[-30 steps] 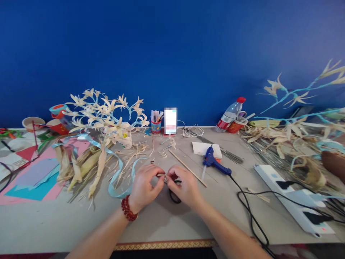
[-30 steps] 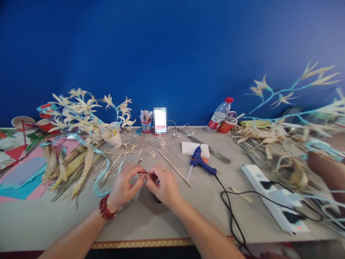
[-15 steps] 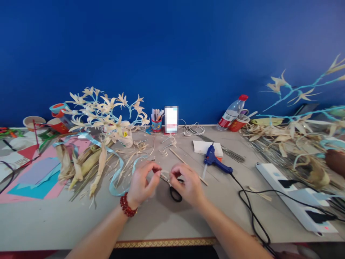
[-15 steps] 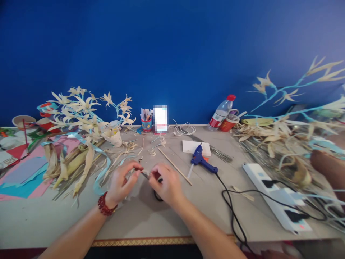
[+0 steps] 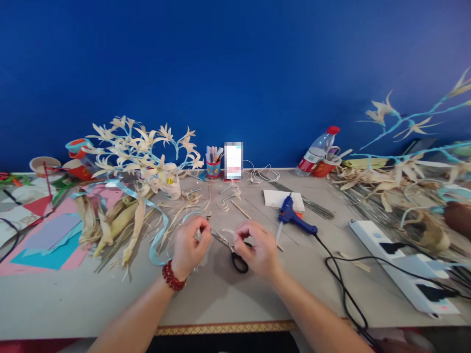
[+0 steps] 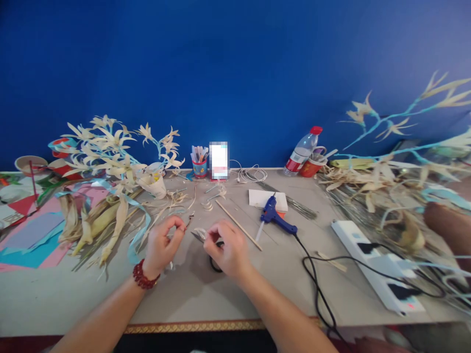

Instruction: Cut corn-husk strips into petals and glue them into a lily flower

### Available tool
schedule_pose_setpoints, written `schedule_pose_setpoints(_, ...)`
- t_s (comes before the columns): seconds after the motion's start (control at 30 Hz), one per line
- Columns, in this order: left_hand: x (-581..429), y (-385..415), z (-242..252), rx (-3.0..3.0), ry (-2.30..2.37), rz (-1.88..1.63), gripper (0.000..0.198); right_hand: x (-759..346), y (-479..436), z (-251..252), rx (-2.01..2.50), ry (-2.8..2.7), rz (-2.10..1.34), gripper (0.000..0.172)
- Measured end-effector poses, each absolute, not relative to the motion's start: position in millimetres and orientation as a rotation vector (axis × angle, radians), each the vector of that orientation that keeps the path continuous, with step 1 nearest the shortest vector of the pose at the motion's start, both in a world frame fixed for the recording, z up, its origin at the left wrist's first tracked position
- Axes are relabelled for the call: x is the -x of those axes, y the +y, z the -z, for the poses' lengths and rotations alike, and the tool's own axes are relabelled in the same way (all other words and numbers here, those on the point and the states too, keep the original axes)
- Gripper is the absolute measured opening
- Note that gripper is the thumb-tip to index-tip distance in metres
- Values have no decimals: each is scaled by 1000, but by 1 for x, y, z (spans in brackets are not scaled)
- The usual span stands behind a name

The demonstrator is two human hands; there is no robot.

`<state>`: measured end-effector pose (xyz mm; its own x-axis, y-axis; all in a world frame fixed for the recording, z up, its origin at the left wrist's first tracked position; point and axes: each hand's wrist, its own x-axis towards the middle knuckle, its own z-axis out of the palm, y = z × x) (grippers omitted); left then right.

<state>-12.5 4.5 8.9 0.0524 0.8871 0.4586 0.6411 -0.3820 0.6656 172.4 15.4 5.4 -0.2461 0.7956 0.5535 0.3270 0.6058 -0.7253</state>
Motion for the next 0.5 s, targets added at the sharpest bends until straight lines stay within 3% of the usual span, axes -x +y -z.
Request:
schedule_pose_setpoints(0.17, 3, -1, -14, -2090, 1375, -1132, 7, -170, 15, -3, 891, -1875, -612, 10)
schedule_pose_setpoints(0.5, 6, 2, -7, -2028, 1549, -1225, 16, -170, 15, -4, 896, -1838, -588, 11)
